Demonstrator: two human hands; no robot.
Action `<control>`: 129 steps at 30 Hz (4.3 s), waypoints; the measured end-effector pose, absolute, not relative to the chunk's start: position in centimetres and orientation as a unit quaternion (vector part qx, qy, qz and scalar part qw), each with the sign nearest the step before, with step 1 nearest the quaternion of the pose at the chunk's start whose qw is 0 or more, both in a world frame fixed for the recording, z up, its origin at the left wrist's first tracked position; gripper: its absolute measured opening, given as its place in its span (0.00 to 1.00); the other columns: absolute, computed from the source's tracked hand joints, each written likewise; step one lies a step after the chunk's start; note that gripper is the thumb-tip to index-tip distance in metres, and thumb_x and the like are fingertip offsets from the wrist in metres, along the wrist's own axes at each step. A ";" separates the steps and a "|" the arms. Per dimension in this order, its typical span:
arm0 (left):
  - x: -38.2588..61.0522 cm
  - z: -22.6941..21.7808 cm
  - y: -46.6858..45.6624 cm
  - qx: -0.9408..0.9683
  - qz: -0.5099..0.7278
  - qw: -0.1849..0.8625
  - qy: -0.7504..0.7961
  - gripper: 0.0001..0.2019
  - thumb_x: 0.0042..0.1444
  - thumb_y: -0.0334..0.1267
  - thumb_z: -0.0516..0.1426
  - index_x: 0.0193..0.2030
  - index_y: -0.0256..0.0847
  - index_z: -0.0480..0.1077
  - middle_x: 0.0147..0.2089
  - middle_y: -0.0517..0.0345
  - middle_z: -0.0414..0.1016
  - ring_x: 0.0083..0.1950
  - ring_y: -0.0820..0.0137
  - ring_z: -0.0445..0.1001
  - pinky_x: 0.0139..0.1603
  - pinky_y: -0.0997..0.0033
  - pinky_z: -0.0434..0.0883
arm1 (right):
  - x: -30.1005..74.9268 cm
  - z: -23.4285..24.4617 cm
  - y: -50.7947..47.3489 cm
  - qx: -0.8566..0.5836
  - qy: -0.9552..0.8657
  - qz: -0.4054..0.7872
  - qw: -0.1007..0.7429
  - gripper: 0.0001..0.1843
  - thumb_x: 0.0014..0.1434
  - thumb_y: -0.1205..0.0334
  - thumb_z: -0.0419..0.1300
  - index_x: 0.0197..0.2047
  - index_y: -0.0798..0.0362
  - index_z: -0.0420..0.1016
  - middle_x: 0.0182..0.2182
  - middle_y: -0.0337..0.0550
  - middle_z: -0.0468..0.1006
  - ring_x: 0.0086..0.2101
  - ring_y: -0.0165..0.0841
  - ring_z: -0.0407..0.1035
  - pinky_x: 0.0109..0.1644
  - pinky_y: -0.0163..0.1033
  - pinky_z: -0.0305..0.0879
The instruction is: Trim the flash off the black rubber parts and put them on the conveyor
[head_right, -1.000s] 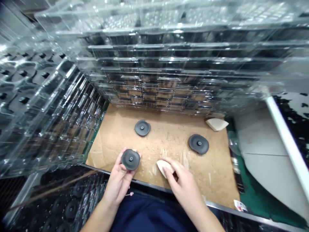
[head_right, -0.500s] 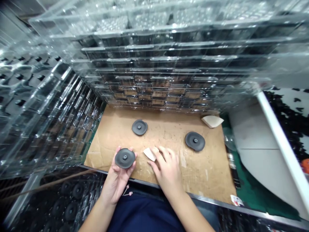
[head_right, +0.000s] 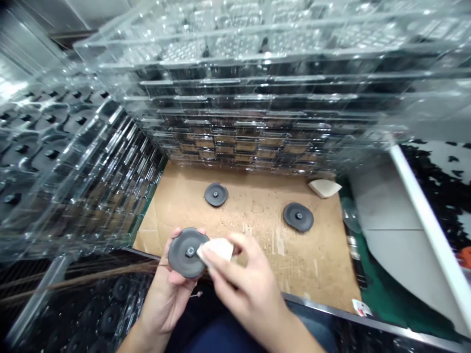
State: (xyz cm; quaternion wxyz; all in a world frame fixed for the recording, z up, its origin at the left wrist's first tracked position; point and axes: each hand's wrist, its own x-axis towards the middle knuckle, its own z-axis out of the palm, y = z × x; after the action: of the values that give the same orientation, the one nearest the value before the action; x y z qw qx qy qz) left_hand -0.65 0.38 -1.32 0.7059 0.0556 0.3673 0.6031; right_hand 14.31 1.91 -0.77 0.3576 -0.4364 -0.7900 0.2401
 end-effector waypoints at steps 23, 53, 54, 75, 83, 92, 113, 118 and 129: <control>0.2 0.5 -0.4 0.082 0.570 0.717 0.392 0.29 0.26 0.40 0.69 0.42 0.50 0.73 0.46 0.53 0.77 0.45 0.59 0.75 0.44 0.67 0.73 | 16.1 0.4 0.9 -0.441 -0.778 0.195 0.403 0.20 0.52 0.71 0.58 0.47 0.44 0.74 0.45 0.47 0.65 0.41 0.36 0.67 0.40 0.39 0.70; 1.0 2.9 -0.8 0.099 0.541 0.704 0.449 0.31 0.21 0.41 0.70 0.40 0.50 0.73 0.43 0.56 0.78 0.43 0.61 0.76 0.44 0.69 0.71 | 15.9 1.1 -0.5 -0.447 -0.756 0.190 0.439 0.20 0.52 0.74 0.55 0.47 0.49 0.73 0.45 0.48 0.64 0.39 0.33 0.67 0.40 0.38 0.70; 1.0 2.9 -0.8 0.102 0.541 0.709 0.441 0.30 0.21 0.41 0.70 0.40 0.50 0.73 0.43 0.56 0.78 0.42 0.61 0.76 0.44 0.67 0.72 | 15.8 0.9 -0.8 -0.447 -0.757 0.192 0.437 0.20 0.52 0.74 0.55 0.47 0.48 0.74 0.45 0.47 0.65 0.38 0.33 0.67 0.39 0.37 0.70; 1.2 1.4 -0.8 0.129 0.620 0.642 0.432 0.27 0.30 0.30 0.69 0.41 0.52 0.71 0.44 0.57 0.78 0.45 0.60 0.75 0.44 0.67 0.73 | 15.3 1.1 -0.6 -0.445 -0.758 0.224 0.421 0.17 0.55 0.71 0.55 0.47 0.50 0.74 0.43 0.48 0.65 0.36 0.31 0.67 0.39 0.36 0.70; 1.1 1.2 -0.8 0.120 0.614 0.656 0.422 0.27 0.32 0.31 0.68 0.43 0.52 0.70 0.47 0.57 0.77 0.47 0.61 0.74 0.46 0.68 0.72 | 15.3 1.3 -0.2 -0.429 -0.758 0.254 0.421 0.19 0.54 0.74 0.55 0.48 0.52 0.73 0.44 0.49 0.64 0.38 0.32 0.66 0.40 0.35 0.69; 0.9 1.0 -0.8 0.102 0.620 0.668 0.398 0.27 0.37 0.30 0.66 0.46 0.53 0.68 0.49 0.55 0.75 0.49 0.59 0.73 0.44 0.69 0.74 | 15.8 1.0 0.7 -0.450 -0.708 0.364 0.404 0.18 0.53 0.69 0.57 0.47 0.46 0.75 0.41 0.45 0.70 0.39 0.33 0.67 0.42 0.38 0.67; 1.5 0.7 0.3 0.060 0.572 0.698 0.427 0.31 0.41 0.42 0.64 0.54 0.49 0.63 0.50 0.53 0.74 0.51 0.61 0.72 0.51 0.63 0.69 | 17.5 -1.3 0.5 -0.543 -0.451 0.597 0.382 0.18 0.57 0.51 0.55 0.47 0.52 0.68 0.35 0.43 0.74 0.30 0.30 0.69 0.27 0.31 0.66; 1.8 0.2 -0.6 0.081 0.493 0.747 0.440 0.23 0.43 0.41 0.63 0.48 0.42 0.69 0.45 0.51 0.75 0.48 0.60 0.72 0.51 0.62 0.68 | 15.1 3.8 1.6 -0.441 -0.709 0.393 0.384 0.14 0.60 0.68 0.50 0.47 0.50 0.69 0.37 0.41 0.74 0.37 0.30 0.69 0.40 0.34 0.66; 1.1 0.8 -0.4 0.085 0.503 0.749 0.422 0.29 0.30 0.38 0.69 0.45 0.47 0.72 0.44 0.56 0.77 0.46 0.64 0.74 0.47 0.71 0.70 | 14.5 4.1 1.3 -0.388 -0.732 0.430 0.358 0.14 0.57 0.74 0.50 0.43 0.53 0.70 0.34 0.40 0.75 0.33 0.27 0.70 0.37 0.30 0.68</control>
State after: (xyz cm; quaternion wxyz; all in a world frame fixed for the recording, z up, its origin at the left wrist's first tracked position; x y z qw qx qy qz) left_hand 1.06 -0.43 0.76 0.7495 0.0854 0.4222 0.5028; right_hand 14.50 1.26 4.12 0.3580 -0.3882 -0.7321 0.4303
